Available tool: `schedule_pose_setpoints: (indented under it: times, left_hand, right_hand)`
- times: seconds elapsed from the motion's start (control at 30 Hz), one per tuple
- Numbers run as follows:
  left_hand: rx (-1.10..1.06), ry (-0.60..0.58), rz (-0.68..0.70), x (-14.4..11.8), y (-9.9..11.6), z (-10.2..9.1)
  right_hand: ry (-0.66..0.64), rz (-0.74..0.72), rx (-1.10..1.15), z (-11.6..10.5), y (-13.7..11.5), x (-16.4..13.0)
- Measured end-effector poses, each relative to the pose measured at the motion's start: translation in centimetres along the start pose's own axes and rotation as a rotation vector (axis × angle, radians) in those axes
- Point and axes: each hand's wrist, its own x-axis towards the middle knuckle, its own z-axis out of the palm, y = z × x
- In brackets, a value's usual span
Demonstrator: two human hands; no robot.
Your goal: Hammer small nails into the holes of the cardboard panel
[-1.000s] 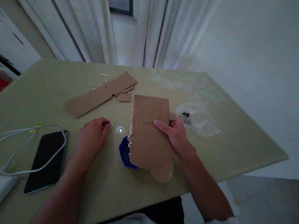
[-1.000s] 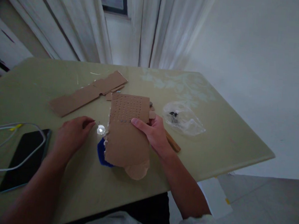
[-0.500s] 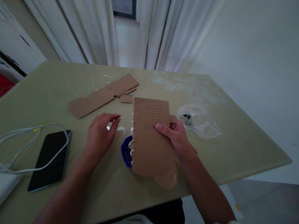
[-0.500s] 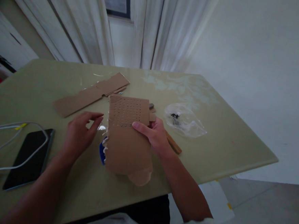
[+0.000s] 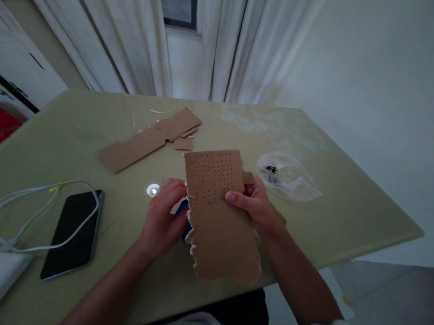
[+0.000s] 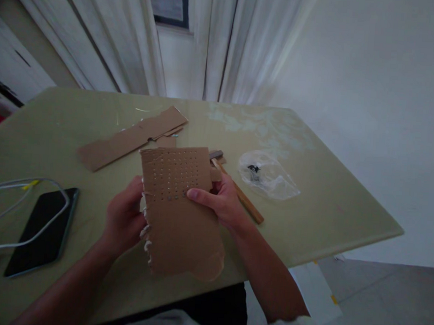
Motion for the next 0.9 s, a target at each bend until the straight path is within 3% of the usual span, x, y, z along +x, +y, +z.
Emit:
schedule_pose_setpoints:
  times: [0.13, 0.33, 0.5, 0.57, 0.63, 0.73, 0.9]
  left_hand:
    - [-0.082, 0.018, -0.041, -0.7, 0.1, 0.5]
    - [0.022, 0.074, 0.022, -1.7, 0.1, 0.7]
    - [-0.002, 0.061, -0.085, -1.4, -0.2, 1.0]
    - [-0.025, 0.119, -0.131, -1.0, -0.3, 1.0]
    - [-0.032, 0.252, -0.139, -0.6, -0.2, 0.6]
    - [0.057, 0.341, -0.013, -0.1, 0.1, -0.2]
    - [0.226, 0.136, 0.212, 0.2, 0.5, -0.7]
  right_hand:
    - [-0.024, 0.007, -0.036, 0.0, -0.3, -0.2]
    - [-0.062, 0.009, -0.126, 0.0, -0.2, -0.2]
    - [-0.009, -0.049, -0.156, -0.1, -0.2, 0.1]
    - [0.031, -0.076, -0.154, -0.1, -0.3, 0.3]
    - [0.063, -0.085, -0.151, -0.1, -0.2, 0.5]
    - [0.083, -0.089, -0.163, -0.1, 0.0, 0.5]
    - [0.059, -0.102, -0.209, -0.1, 0.0, 0.5]
